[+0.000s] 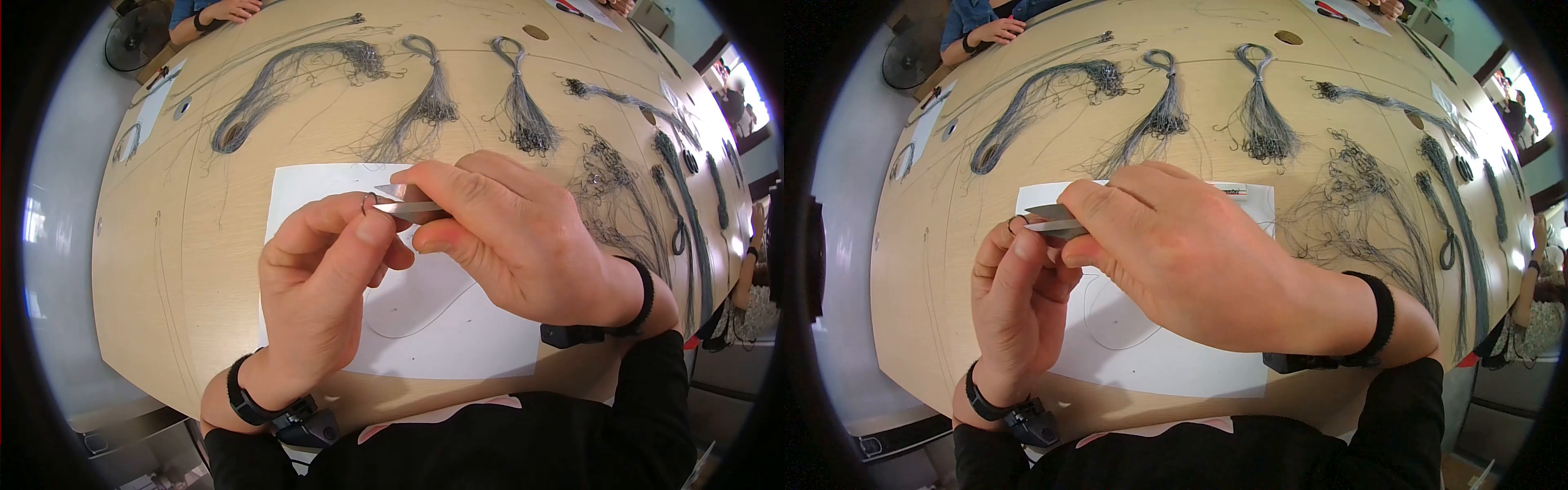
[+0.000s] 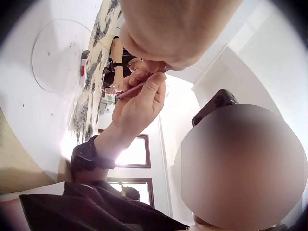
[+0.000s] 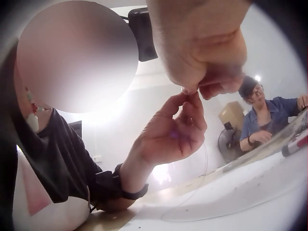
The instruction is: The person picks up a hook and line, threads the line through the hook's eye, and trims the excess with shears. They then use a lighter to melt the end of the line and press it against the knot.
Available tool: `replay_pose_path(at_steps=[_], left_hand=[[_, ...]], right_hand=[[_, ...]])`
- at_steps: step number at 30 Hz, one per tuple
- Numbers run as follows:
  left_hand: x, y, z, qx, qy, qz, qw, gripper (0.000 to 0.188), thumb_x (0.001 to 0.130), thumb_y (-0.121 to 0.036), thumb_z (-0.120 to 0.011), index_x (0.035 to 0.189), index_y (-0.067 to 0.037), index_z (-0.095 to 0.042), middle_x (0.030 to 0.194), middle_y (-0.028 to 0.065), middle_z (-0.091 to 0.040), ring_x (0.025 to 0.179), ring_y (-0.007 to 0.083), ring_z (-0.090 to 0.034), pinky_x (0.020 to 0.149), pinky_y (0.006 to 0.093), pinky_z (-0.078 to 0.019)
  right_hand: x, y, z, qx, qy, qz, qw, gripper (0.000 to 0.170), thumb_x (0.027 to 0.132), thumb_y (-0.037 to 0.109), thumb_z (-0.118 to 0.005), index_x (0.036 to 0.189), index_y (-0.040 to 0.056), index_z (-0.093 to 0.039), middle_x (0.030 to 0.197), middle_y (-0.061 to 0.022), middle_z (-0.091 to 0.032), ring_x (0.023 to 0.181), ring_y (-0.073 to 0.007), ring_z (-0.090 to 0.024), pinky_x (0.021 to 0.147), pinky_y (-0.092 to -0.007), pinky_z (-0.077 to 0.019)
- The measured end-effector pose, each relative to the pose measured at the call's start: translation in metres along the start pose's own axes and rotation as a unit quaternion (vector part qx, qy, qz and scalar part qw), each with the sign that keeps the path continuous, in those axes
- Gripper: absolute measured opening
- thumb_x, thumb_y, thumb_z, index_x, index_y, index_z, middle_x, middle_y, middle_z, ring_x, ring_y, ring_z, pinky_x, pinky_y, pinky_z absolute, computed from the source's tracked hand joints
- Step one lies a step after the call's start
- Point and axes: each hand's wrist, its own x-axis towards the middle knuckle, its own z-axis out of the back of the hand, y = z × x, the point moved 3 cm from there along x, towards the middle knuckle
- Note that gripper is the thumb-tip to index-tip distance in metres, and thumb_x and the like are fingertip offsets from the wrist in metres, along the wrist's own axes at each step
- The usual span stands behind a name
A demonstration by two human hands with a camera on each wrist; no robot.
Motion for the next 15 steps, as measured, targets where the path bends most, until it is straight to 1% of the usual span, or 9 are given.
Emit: replay_pose_path(at_steps=[3, 6, 9, 11, 15], left_hand=[[-0.0002, 0.0014, 0.0000, 0.005, 0.004, -0.005, 1.000, 0.009, 0.083, -0.012, -0.049, 0.089, -0.007, -0.053, 0.079, 0.0041, -0.058, 0.071, 0.0117, -0.056, 0.063, 0.0247, -0.0455], [-0.0002, 0.0024, 0.0002, 0.004, 0.008, -0.008, 1.000, 0.010, 0.083, -0.012, -0.048, 0.090, -0.008, -0.053, 0.079, 0.0042, -0.058, 0.070, 0.0117, -0.056, 0.063, 0.0251, -0.0456], [0.0000, 0.0040, -0.0004, -0.008, 0.001, -0.005, 1.000, 0.010, 0.083, -0.012, -0.048, 0.091, -0.008, -0.053, 0.078, 0.0041, -0.058, 0.069, 0.0117, -0.055, 0.062, 0.0245, -0.0454], [0.0002, 0.0051, -0.0005, -0.060, 0.008, -0.012, 0.998, 0.012, 0.080, -0.007, -0.053, 0.092, -0.005, -0.057, 0.082, 0.0075, -0.059, 0.066, 0.0132, -0.055, 0.054, 0.0213, -0.0387], [0.0000, 0.0056, 0.0002, -0.075, 0.014, 0.010, 0.997, 0.013, 0.081, -0.008, -0.053, 0.094, -0.006, -0.057, 0.084, 0.0072, -0.059, 0.067, 0.0127, -0.055, 0.055, 0.0214, -0.0393]], right_hand=[[0.0000, 0.0005, -0.0021, 0.008, -0.009, 0.013, 1.000, 0.028, 0.076, 0.014, -0.056, 0.098, -0.0032, -0.050, 0.076, -0.0104, -0.056, 0.065, -0.0232, -0.053, 0.057, -0.0293, -0.0432], [-0.0001, 0.0010, -0.0017, 0.016, -0.004, 0.001, 1.000, 0.027, 0.076, 0.014, -0.056, 0.097, -0.0032, -0.050, 0.077, -0.0106, -0.056, 0.065, -0.0233, -0.053, 0.057, -0.0292, -0.0432], [-0.0008, 0.0000, -0.0029, 0.008, -0.004, 0.010, 1.000, 0.027, 0.076, 0.013, -0.056, 0.097, -0.0031, -0.050, 0.077, -0.0105, -0.056, 0.065, -0.0232, -0.053, 0.057, -0.0292, -0.0434], [-0.0007, -0.0002, -0.0032, 0.014, -0.007, 0.010, 1.000, 0.027, 0.076, 0.013, -0.056, 0.097, -0.0032, -0.050, 0.077, -0.0105, -0.056, 0.065, -0.0232, -0.053, 0.057, -0.0292, -0.0435], [-0.0005, -0.0005, -0.0028, 0.016, -0.011, 0.011, 1.000, 0.027, 0.076, 0.013, -0.056, 0.097, -0.0033, -0.050, 0.077, -0.0105, -0.057, 0.065, -0.0231, -0.053, 0.056, -0.0291, -0.0437]])
